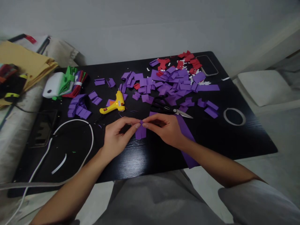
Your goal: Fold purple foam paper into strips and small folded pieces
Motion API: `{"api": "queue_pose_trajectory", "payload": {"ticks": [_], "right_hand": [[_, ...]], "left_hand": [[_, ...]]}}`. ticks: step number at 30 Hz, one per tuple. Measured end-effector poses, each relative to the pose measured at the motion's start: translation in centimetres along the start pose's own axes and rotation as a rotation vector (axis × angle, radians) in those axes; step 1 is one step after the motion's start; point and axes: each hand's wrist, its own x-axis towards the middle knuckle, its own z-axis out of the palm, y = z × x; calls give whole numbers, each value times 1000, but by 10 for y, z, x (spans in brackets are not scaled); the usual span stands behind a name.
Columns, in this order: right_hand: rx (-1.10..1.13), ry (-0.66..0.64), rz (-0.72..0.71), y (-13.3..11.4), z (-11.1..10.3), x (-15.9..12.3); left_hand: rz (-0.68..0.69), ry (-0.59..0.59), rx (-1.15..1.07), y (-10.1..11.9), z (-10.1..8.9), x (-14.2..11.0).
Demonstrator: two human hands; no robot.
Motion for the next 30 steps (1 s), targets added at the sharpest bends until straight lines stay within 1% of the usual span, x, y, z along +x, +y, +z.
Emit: {"api": "queue_pose_trajectory", "payload": {"ticks": [7,16,22,30], "right_hand": [[-72,-55,-18,1,-1,1],[-101,-24,-19,-1,-1,1],[-89,-14,-14,2,0,0],[-72,-4,-6,2,1,-1]], "left_hand": [[-15,25,5,1,0,0],[5,-5,-12,0,0,-1],[-40,12,2,0,0,-1],[-69,32,-15,1,0,0]]}}
